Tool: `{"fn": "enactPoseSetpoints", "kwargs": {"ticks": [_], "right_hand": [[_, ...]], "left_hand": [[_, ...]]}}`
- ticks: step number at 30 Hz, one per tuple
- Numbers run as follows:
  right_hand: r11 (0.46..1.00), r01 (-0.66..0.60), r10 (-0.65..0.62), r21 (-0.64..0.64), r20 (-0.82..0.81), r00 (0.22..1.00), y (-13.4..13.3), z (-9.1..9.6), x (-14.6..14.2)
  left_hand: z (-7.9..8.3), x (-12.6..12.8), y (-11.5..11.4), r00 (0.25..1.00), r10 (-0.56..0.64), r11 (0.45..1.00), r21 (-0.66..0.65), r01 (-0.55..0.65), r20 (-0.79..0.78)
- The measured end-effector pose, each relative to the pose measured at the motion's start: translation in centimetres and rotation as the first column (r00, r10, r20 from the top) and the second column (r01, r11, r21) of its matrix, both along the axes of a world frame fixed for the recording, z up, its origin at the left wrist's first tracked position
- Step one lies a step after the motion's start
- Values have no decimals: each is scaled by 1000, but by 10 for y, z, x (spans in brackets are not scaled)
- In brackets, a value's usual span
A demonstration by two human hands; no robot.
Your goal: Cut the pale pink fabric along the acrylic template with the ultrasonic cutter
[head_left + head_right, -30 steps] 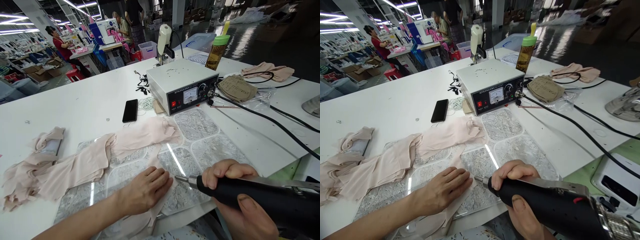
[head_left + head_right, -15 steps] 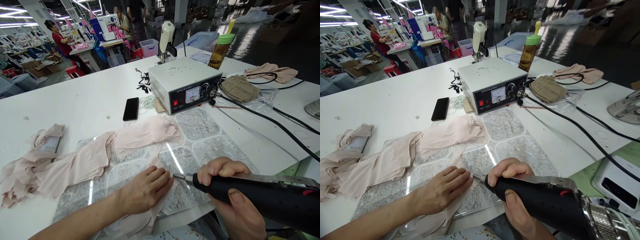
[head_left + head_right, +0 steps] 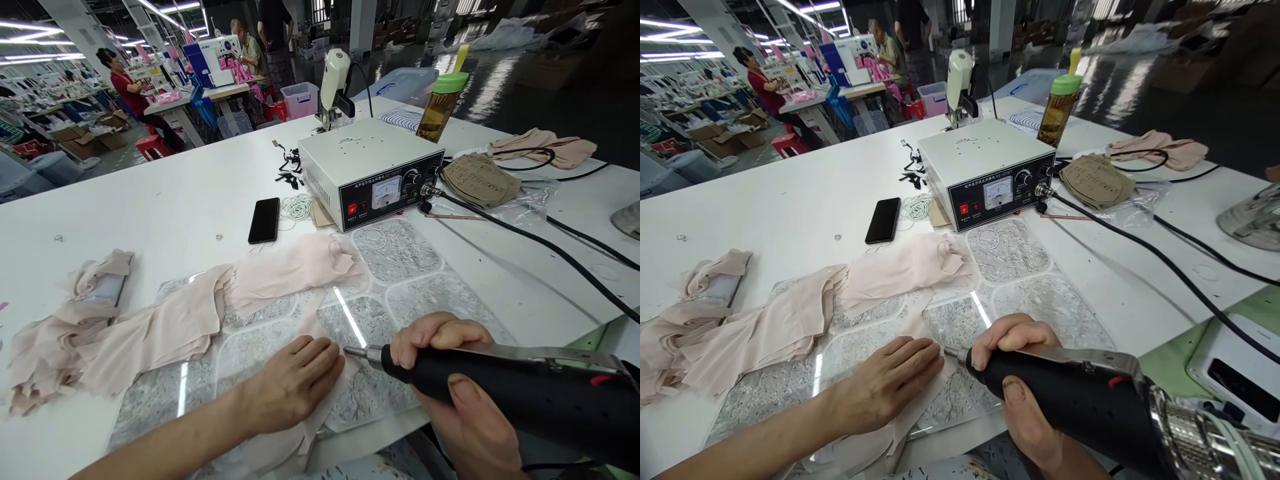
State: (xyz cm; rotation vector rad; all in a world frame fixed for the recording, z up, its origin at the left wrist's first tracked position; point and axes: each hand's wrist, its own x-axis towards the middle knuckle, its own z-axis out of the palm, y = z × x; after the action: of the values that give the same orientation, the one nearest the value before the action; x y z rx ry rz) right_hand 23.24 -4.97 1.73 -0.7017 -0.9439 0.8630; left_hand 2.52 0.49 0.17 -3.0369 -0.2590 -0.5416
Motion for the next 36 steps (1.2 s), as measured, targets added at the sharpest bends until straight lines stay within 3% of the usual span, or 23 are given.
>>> {"fn": "enactPoseSetpoints", "kwargs": {"ticks": [17, 22, 29, 36], "right_hand": [[998, -57, 54, 38, 97, 994, 5, -13, -3], [998, -56, 55, 26, 57, 997, 5, -11, -1], [993, -45, 49, -108, 39, 998, -20, 9, 7], [984, -11, 22, -179, 60, 998, -31, 7, 4]], "left_hand": [[0, 0, -1, 1000, -3, 1000, 8, 3, 11], [1, 2, -3, 1000, 11, 1000, 9, -11, 11], [3, 1, -15, 1000, -6, 1000, -12, 6, 12], [2, -5, -19, 1000, 18, 1000, -12, -18, -6]]}}
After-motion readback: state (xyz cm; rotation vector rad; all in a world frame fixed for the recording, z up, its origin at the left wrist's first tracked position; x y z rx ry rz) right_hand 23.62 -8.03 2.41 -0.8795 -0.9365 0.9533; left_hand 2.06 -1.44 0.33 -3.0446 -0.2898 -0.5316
